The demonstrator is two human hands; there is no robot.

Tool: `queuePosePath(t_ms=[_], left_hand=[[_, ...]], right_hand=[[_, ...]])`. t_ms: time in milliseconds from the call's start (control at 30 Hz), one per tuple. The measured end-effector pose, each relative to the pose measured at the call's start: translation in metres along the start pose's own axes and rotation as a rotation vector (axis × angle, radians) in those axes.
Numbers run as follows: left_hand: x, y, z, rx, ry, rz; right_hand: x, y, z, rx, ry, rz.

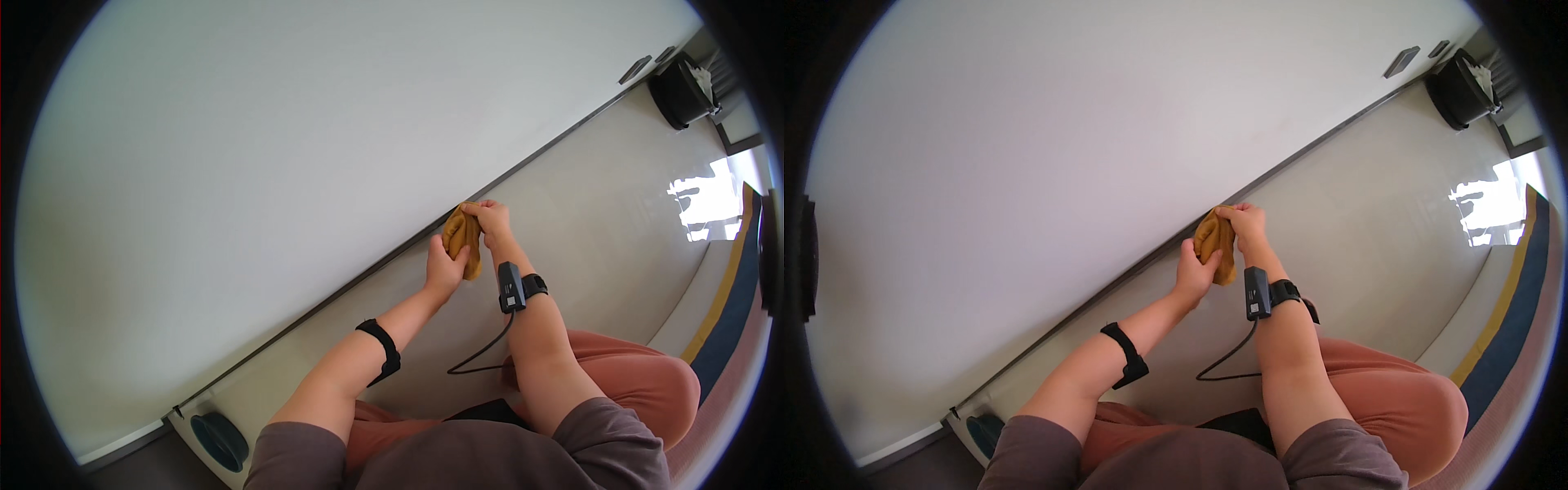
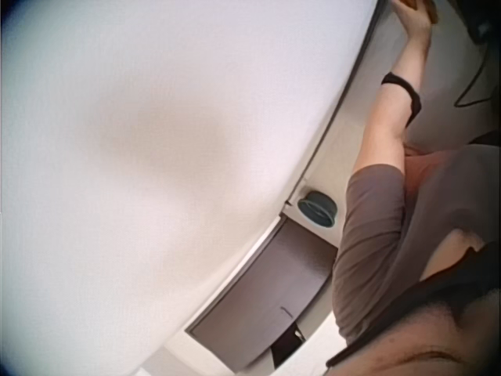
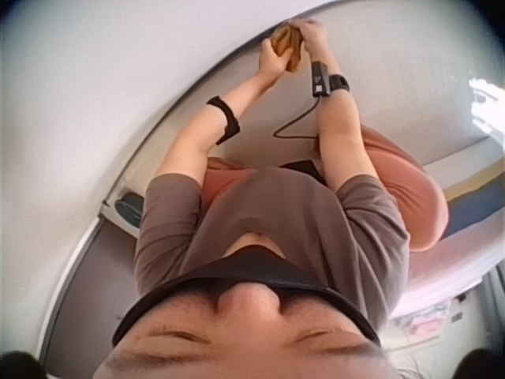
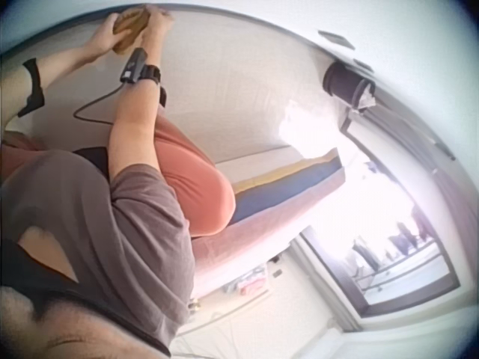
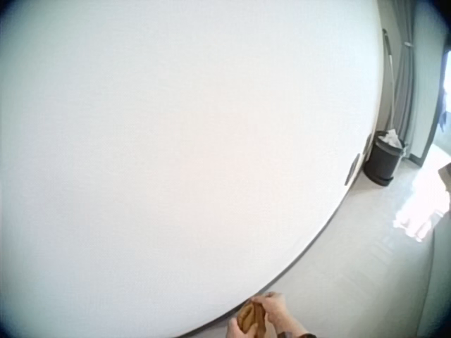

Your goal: Cleaning the top edge and corner of a wall using a damp cloth.

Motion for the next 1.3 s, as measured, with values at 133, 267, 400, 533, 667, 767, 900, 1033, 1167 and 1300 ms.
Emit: queuePosePath(t_ms=[133,267,400,533,667,767,900,1033,1167,1300], left_hand=[[0.004,0.005,-0.001,-0.049,0.011,0.03],[0.009,0.0,-0.006,-0.105,0.176,0.045],[0.018,-0.011,-0.014,-0.401,0.29,0.025],[0.029,-0.025,-0.013,-0.502,0.356,-0.034],[0.043,-0.028,-0.027,-0.516,0.426,-0.043],[0.047,-0.025,-0.032,-0.614,0.459,-0.027],[0.041,-0.032,-0.032,-0.5,0.32,0.044],[0.045,-0.028,-0.02,-0.569,0.346,0.035],[0.037,-0.025,-0.018,-0.403,0.362,0.28],[0.039,-0.019,-0.007,-0.088,-0.147,0.53]], right_hand=[[0.001,0.004,-0.005,0.105,-0.111,-0.02],[0.014,0.002,-0.043,0.291,0.099,-0.098],[-0.003,-0.016,-0.07,0.36,0.181,-0.291],[-0.014,-0.042,-0.075,0.459,-0.043,-0.48],[-0.031,-0.057,-0.058,0.316,0.412,-0.235],[-0.04,-0.056,-0.044,0.282,0.648,-0.196],[-0.036,-0.056,-0.049,0.364,0.717,-0.221],[-0.045,-0.07,-0.065,0.362,0.784,-0.141],[-0.037,-0.075,-0.073,0.227,0.955,0.017],[-0.046,-0.089,-0.067,0.19,0.908,0.0]])
Point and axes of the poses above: each hand's wrist, its own y-axis towards the middle knuckle, its own x-axis out of the back of the hand, z = x × y, the point moved 3 cm from there along y, towards the middle knuckle, and after that the axes turned 1 degree about y, right-handed, at the moved point
